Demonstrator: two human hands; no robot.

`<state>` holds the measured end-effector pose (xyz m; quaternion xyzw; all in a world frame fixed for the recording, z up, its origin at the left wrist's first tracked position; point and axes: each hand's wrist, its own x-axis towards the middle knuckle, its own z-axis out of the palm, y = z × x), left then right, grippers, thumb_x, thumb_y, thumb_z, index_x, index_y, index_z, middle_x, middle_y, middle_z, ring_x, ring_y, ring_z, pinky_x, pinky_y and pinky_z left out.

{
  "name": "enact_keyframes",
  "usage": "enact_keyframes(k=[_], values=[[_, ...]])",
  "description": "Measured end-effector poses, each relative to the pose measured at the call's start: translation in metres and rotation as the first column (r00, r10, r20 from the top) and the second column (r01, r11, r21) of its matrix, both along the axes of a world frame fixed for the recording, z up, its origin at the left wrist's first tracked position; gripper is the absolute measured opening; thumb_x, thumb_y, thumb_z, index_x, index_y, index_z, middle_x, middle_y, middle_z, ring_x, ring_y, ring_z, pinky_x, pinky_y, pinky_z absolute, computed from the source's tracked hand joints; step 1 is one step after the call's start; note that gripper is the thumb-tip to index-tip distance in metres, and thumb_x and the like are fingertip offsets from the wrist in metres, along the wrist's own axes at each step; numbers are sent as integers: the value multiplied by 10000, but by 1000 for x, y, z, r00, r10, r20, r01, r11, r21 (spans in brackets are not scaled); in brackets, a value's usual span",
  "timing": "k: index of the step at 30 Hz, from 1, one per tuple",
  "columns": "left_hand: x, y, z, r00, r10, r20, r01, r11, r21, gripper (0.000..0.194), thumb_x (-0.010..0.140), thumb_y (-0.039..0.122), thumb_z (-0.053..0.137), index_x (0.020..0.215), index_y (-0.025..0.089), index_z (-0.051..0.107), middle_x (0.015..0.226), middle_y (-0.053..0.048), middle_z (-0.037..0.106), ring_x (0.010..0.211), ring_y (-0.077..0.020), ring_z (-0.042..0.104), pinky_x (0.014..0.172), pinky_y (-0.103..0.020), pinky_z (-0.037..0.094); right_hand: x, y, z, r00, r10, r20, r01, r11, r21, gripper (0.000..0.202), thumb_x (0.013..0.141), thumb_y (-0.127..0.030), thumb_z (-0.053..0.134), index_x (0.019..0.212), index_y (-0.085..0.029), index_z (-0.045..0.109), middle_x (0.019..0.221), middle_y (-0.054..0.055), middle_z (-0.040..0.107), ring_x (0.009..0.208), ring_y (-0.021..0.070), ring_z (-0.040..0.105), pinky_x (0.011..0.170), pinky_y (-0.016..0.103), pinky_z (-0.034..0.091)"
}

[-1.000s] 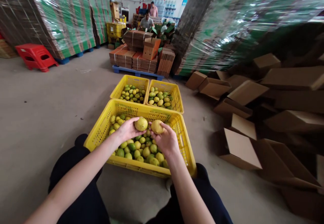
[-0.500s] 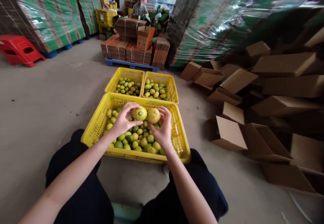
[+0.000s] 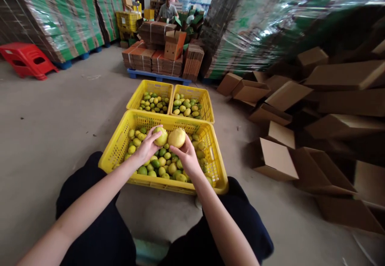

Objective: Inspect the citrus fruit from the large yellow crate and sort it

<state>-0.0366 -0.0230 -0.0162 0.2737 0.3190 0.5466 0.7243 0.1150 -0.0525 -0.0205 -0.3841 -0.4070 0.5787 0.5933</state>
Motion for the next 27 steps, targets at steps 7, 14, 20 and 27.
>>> enact_keyframes(k=[7, 14, 20, 27], values=[[8, -2, -3, 997, 73, -25, -76, 985, -152, 377, 605, 272, 855, 824, 184, 562, 737, 0, 634, 684, -158, 644, 698, -297, 557, -16, -3, 0, 975, -43, -219, 1, 982, -187, 465, 624, -489, 833, 908, -237, 565, 797, -6, 697, 666, 182, 656, 536, 280, 497], [2, 3, 8, 986, 112, 120, -74, 956, -283, 188, 804, 339, 604, 776, 153, 599, 686, -34, 648, 575, -134, 611, 539, -237, 532, -14, 0, -5, 933, -15, -359, -92, 956, -279, 400, 690, -551, 756, 838, -212, 606, 685, -12, 681, 574, 168, 644, 489, 283, 514], [4, 2, 15, 982, -2, 191, 47, 972, -232, 195, 801, 318, 619, 832, 132, 669, 676, -29, 652, 553, -123, 612, 541, -231, 532, -9, 9, -7, 918, 79, -390, -204, 935, -290, 477, 759, -638, 654, 858, -172, 668, 673, 33, 697, 579, 179, 654, 451, 267, 491], [2, 7, 12, 991, -45, 130, 43, 999, 20, 240, 649, 364, 786, 736, 168, 679, 739, -7, 691, 613, -132, 642, 588, -238, 522, -10, 12, 12, 951, 40, -306, -94, 982, -162, 470, 783, -648, 591, 732, -191, 689, 692, 31, 693, 619, 196, 649, 576, 324, 530]])
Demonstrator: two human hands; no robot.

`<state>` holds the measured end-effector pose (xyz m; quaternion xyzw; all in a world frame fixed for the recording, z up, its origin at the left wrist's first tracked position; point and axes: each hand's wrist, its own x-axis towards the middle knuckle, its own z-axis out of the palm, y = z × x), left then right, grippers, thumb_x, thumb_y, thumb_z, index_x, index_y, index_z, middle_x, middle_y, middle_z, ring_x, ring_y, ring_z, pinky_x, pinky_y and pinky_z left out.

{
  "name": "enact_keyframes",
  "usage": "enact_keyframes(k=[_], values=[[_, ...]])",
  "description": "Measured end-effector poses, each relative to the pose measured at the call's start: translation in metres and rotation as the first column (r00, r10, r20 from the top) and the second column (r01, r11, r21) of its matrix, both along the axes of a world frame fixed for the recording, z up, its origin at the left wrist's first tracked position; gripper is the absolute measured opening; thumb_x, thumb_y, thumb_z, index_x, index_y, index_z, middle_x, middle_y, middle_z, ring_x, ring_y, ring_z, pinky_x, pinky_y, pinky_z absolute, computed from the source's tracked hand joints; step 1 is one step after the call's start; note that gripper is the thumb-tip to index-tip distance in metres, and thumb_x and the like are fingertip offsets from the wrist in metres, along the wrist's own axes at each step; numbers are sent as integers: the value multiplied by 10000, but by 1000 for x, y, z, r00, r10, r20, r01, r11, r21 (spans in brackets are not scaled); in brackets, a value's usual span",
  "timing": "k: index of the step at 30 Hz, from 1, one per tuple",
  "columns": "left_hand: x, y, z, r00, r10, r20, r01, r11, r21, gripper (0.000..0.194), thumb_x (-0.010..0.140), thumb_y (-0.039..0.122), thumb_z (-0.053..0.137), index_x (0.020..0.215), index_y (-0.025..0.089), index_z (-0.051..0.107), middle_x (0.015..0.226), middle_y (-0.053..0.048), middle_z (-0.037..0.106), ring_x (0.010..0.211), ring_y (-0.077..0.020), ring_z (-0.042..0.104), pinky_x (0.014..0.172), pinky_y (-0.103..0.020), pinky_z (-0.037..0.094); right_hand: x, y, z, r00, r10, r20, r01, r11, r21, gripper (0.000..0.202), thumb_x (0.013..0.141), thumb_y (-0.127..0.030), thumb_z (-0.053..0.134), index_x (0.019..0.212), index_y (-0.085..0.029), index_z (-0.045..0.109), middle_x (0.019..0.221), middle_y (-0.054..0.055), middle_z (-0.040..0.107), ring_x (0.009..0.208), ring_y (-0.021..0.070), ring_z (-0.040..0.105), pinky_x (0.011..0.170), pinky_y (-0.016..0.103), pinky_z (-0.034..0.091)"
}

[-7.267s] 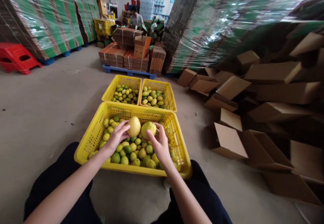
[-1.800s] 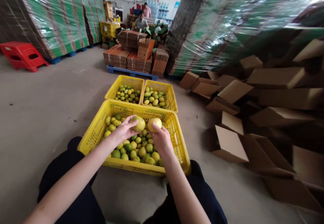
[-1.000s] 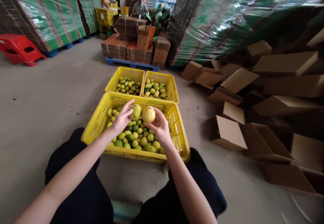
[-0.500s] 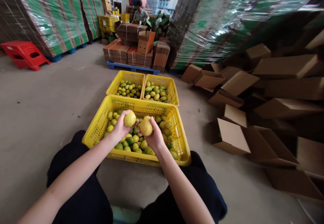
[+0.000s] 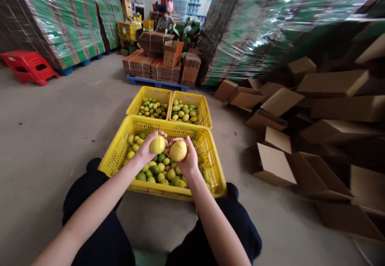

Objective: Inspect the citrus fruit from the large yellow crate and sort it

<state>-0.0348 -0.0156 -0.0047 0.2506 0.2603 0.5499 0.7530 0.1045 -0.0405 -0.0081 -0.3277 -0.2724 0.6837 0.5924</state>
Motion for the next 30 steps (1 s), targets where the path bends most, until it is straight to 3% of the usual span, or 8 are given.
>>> enact_keyframes(k=[4, 8, 12, 16, 19, 23, 26, 30], values=[[-2, -4, -4, 986, -1, -170, 44, 967, 250, 260, 680, 410, 747, 693, 151, 732, 689, -39, 669, 626, -150, 615, 612, -260, 492, -6, -4, 0, 935, -266, 235, 222, 954, 199, 405, 820, -518, 578, 613, -194, 702, 621, 27, 680, 606, 191, 627, 644, 324, 514], [-3, -8, -5, 977, 67, -203, 7, 940, 341, 307, 727, 431, 678, 654, 142, 750, 784, -63, 656, 681, -154, 587, 642, -274, 475, -8, -12, 0, 851, -344, 397, 181, 901, 394, 374, 879, -428, 519, 656, -225, 740, 657, 17, 705, 655, 207, 643, 707, 339, 501], [-2, -10, -4, 970, 89, -224, -4, 934, 356, 230, 700, 383, 712, 727, 155, 732, 811, -42, 623, 678, -134, 553, 633, -250, 463, -7, -16, 2, 821, -366, 438, 169, 889, 426, 368, 881, -414, 511, 653, -242, 743, 659, 10, 703, 654, 204, 643, 703, 334, 495], [3, -9, -1, 994, 40, -99, -19, 977, 211, 230, 665, 350, 752, 671, 171, 608, 709, 13, 550, 635, -115, 545, 613, -233, 489, -8, -12, -2, 883, -311, 351, 208, 931, 301, 381, 845, -481, 531, 627, -223, 706, 626, 19, 674, 644, 205, 633, 690, 338, 523], [6, -4, -1, 999, 34, 30, -33, 999, -40, 242, 723, 327, 741, 668, 168, 567, 700, 22, 571, 622, -111, 586, 621, -241, 529, -7, -6, -5, 964, -206, 170, 193, 977, 88, 351, 787, -524, 579, 689, -204, 685, 665, 13, 657, 612, 185, 616, 602, 316, 531], [7, 2, -2, 974, 129, 184, -58, 936, -348, 176, 873, 300, 637, 751, 181, 591, 743, 9, 657, 711, -133, 666, 686, -273, 577, -2, 0, -2, 988, -153, -21, 151, 986, -66, 244, 649, -377, 716, 826, -218, 663, 744, -25, 648, 614, 161, 606, 522, 275, 529], [5, 2, 0, 964, 115, 238, -18, 926, -376, 219, 918, 378, 581, 824, 186, 627, 793, -9, 688, 739, -141, 684, 732, -307, 599, 1, 1, 3, 991, -120, -60, 116, 990, -77, 295, 620, -334, 735, 880, -230, 642, 755, -27, 648, 614, 168, 622, 471, 257, 503], [2, 0, 3, 962, 68, 265, 24, 944, -330, 263, 907, 435, 582, 892, 179, 638, 865, -41, 708, 779, -161, 699, 737, -334, 611, 3, 3, 0, 996, -24, -84, 19, 998, -58, 360, 730, -443, 636, 1039, -259, 623, 790, 2, 691, 519, 164, 593, 385, 253, 418]])
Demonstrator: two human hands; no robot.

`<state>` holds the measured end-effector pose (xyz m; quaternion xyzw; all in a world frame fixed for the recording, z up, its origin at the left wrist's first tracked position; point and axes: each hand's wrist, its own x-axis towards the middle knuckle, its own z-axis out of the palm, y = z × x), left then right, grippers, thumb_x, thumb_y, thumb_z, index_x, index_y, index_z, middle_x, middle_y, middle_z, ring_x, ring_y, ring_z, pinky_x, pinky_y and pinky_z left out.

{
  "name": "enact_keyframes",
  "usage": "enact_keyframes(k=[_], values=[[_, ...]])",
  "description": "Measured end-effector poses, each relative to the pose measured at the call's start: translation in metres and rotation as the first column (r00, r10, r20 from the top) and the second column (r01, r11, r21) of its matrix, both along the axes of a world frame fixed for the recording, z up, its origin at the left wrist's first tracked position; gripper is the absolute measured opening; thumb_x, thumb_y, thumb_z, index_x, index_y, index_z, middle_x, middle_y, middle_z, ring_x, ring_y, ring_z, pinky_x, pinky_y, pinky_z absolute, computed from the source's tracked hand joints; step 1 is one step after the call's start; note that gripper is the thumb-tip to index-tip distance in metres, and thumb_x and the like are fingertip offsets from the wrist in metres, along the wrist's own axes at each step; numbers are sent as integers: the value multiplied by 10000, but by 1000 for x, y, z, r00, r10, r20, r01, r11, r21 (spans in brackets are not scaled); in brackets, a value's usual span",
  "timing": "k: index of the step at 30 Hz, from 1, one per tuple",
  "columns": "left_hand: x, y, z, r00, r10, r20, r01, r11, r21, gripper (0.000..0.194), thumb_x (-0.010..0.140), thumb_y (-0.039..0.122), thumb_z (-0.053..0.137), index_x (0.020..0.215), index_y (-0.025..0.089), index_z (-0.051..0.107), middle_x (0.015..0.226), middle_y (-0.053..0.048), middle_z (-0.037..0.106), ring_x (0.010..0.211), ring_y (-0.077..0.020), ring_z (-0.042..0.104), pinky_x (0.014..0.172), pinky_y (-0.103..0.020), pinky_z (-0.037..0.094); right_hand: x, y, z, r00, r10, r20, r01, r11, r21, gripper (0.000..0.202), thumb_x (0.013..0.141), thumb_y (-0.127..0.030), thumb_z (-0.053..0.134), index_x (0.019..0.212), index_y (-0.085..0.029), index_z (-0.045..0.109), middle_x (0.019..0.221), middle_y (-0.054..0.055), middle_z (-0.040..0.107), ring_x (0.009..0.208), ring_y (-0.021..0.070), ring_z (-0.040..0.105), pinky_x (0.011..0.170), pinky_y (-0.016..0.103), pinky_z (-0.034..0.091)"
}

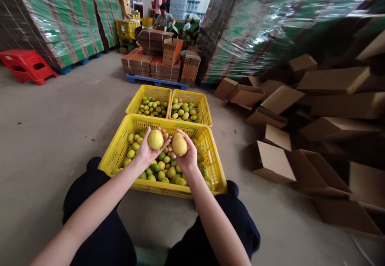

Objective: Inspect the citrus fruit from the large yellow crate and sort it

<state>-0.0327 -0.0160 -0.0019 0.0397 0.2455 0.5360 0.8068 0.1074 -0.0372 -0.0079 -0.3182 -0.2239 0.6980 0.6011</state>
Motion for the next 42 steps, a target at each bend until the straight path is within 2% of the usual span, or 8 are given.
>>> enact_keyframes(k=[4, 8, 15, 20, 25, 30, 35, 42], values=[[0, -1, -4, 1000, 16, -8, -16, 998, -62, 190, 897, 345, 565, 865, 172, 636, 814, -35, 708, 763, -171, 704, 724, -339, 608, 1, 7, -12, 995, -32, -91, 33, 999, 1, 297, 758, -456, 571, 951, -246, 655, 765, 12, 702, 663, 202, 660, 625, 359, 562], [6, -3, -8, 997, 78, 0, -77, 990, -121, 104, 808, 201, 552, 762, 164, 637, 716, -30, 694, 738, -171, 702, 808, -367, 599, -2, 10, -20, 977, -132, -166, 131, 991, -16, 248, 720, -405, 583, 886, -243, 671, 843, 44, 739, 995, 278, 684, 893, 485, 543], [21, -5, -11, 992, 129, -3, -129, 989, -69, 166, 774, 155, 536, 758, 151, 701, 792, -58, 747, 808, -156, 715, 859, -286, 573, -11, 6, -26, 973, -130, -191, 131, 991, -7, 190, 713, -390, 624, 791, -239, 707, 871, 40, 764, 972, 240, 702, 1045, 461, 481], [26, -5, -21, 989, 138, -62, -136, 990, 28, 127, 754, 174, 620, 759, 136, 741, 783, -61, 756, 881, -189, 722, 941, -307, 540, -13, 8, -34, 966, -177, -186, 177, 984, -18, 121, 670, -306, 649, 746, -236, 711, 836, 31, 762, 935, 229, 707, 1063, 433, 473], [24, -5, -19, 992, 118, -36, -115, 992, 59, 134, 785, 174, 620, 742, 140, 742, 795, -57, 765, 878, -185, 727, 964, -311, 529, -13, 6, -34, 970, -154, -191, 159, 987, 10, 105, 667, -268, 645, 739, -222, 706, 860, 33, 762, 947, 212, 702, 1050, 383, 481], [22, -4, -22, 993, 116, 12, -116, 993, -37, 381, 920, 298, 466, 734, 103, 736, 792, -110, 758, 879, -201, 729, 936, -317, 540, -12, 2, -26, 917, -168, -363, 143, 985, -97, 117, 673, -211, 622, 749, -188, 707, 815, 24, 764, 876, 169, 709, 1029, 318, 486], [24, -6, -24, 988, 147, 55, -138, 980, -142, 329, 903, 259, 443, 821, 112, 725, 790, -102, 744, 840, -208, 731, 890, -335, 564, -15, 1, -26, 874, -219, -434, 130, 966, -224, 225, 692, -301, 530, 792, -192, 699, 838, 36, 763, 848, 210, 708, 1017, 433, 499], [23, -9, -12, 972, 209, 110, -175, 949, -263, 338, 868, 236, 431, 1050, 112, 687, 825, -107, 731, 745, -217, 722, 771, -366, 600, -14, 3, -21, 828, -336, -449, 194, 922, -334, 255, 684, -292, 511, 860, -204, 673, 859, 28, 762, 938, 239, 704, 964, 465, 524]])
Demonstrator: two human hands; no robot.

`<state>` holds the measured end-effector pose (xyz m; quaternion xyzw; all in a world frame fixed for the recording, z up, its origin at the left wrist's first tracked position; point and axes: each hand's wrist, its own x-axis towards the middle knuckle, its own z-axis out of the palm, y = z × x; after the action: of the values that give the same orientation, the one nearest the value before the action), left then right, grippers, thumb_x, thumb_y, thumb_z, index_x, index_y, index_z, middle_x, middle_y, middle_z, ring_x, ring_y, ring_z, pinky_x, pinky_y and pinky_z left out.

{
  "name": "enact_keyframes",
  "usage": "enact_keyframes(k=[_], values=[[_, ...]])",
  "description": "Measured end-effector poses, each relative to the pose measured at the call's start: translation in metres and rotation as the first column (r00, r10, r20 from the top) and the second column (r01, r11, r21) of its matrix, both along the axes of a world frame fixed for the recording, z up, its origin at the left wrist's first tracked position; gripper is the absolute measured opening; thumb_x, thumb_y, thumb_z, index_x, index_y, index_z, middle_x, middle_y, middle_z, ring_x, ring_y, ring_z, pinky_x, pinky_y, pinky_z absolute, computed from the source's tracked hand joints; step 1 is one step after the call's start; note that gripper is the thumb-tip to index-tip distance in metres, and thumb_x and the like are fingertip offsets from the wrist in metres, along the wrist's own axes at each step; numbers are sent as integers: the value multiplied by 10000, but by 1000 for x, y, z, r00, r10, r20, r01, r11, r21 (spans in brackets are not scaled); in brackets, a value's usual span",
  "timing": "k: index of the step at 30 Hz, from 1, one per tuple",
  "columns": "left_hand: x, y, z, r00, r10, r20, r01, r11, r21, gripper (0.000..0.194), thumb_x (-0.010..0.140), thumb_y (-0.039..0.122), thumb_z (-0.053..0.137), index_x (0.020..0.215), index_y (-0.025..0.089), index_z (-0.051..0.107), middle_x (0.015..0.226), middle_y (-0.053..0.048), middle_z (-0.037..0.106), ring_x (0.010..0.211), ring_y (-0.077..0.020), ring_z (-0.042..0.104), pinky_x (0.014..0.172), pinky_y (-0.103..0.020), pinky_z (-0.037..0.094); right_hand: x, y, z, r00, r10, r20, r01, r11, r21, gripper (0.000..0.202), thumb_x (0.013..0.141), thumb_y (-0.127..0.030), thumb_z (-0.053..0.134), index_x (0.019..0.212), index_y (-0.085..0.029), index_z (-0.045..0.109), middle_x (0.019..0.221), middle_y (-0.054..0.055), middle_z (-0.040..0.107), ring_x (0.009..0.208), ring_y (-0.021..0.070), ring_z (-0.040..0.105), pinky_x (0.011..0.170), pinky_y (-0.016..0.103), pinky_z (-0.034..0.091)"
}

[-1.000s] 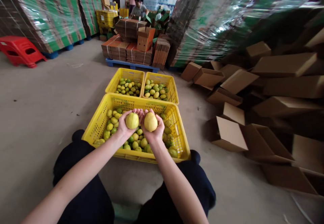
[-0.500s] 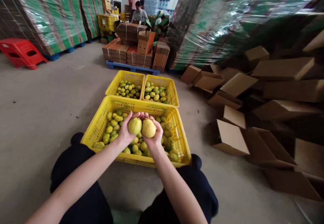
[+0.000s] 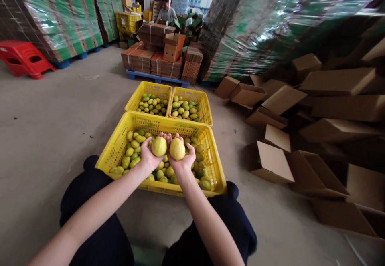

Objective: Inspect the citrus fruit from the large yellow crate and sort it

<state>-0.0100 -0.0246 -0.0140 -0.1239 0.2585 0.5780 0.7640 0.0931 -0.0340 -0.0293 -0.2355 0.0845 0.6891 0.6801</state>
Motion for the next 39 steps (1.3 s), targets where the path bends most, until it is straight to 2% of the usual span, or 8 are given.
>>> enact_keyframes(k=[5, 9, 13, 18, 27, 31, 35, 39], values=[[-8, 7, 3, 999, 32, 34, -32, 999, 11, 345, 845, 219, 401, 1033, 97, 664, 835, -120, 725, 809, -245, 729, 729, -368, 610, 13, 1, 9, 998, -42, -40, 43, 999, 10, 178, 710, -261, 548, 847, -212, 651, 873, 7, 760, 920, 218, 705, 841, 401, 571], [-12, 8, 8, 998, 56, 42, -56, 998, 8, 317, 826, 191, 380, 924, 122, 674, 757, -92, 708, 715, -205, 718, 690, -334, 608, 9, -1, 12, 998, 14, -54, -12, 999, 39, 111, 731, -222, 611, 832, -197, 649, 830, 9, 750, 827, 175, 695, 724, 306, 582], [-12, 4, 13, 999, 17, 32, -18, 999, 50, 283, 804, 160, 434, 927, 125, 687, 755, -80, 707, 710, -192, 713, 691, -308, 601, 0, -4, 10, 997, 66, -41, -63, 995, 77, 106, 729, -249, 627, 816, -192, 648, 815, 10, 748, 775, 167, 696, 697, 292, 588], [-10, 2, 13, 999, 35, 23, -36, 999, 38, 358, 814, 172, 412, 1050, 139, 680, 780, -73, 708, 733, -194, 709, 698, -306, 601, -3, -6, 6, 995, 86, -58, -81, 993, 82, 123, 722, -265, 610, 811, -192, 653, 820, 12, 756, 782, 172, 707, 726, 305, 593], [-9, 1, 11, 999, -17, 51, 14, 998, 55, 342, 815, 197, 443, 1048, 111, 678, 884, -115, 718, 838, -228, 718, 737, -347, 611, 12, 2, 7, 1000, 27, 4, -28, 995, 92, 106, 722, -266, 646, 814, -214, 645, 820, -5, 752, 814, 175, 710, 745, 318, 592], [-11, -1, 14, 998, -42, 52, 41, 999, 33, 242, 804, 179, 470, 896, 143, 691, 763, -75, 701, 762, -204, 712, 691, -322, 607, 17, 0, 17, 999, -7, 31, 4, 994, 113, 84, 718, -267, 668, 772, -214, 631, 822, 7, 753, 914, 195, 715, 750, 306, 587], [-14, -3, 21, 993, -101, 53, 96, 992, 85, 187, 792, 158, 466, 695, 163, 625, 648, -45, 650, 612, -154, 657, 608, -278, 590, 12, -4, 20, 999, 9, 39, -13, 993, 115, 78, 706, -260, 672, 727, -204, 621, 764, 12, 743, 946, 233, 724, 870, 398, 574], [-12, -5, 20, 993, -106, 50, 102, 992, 76, 174, 779, 152, 464, 710, 163, 624, 662, -50, 655, 625, -165, 665, 612, -290, 593, 6, -5, 16, 998, 56, 9, -57, 990, 126, 81, 700, -253, 675, 726, -198, 623, 773, 16, 739, 999, 259, 715, 928, 465, 555]])
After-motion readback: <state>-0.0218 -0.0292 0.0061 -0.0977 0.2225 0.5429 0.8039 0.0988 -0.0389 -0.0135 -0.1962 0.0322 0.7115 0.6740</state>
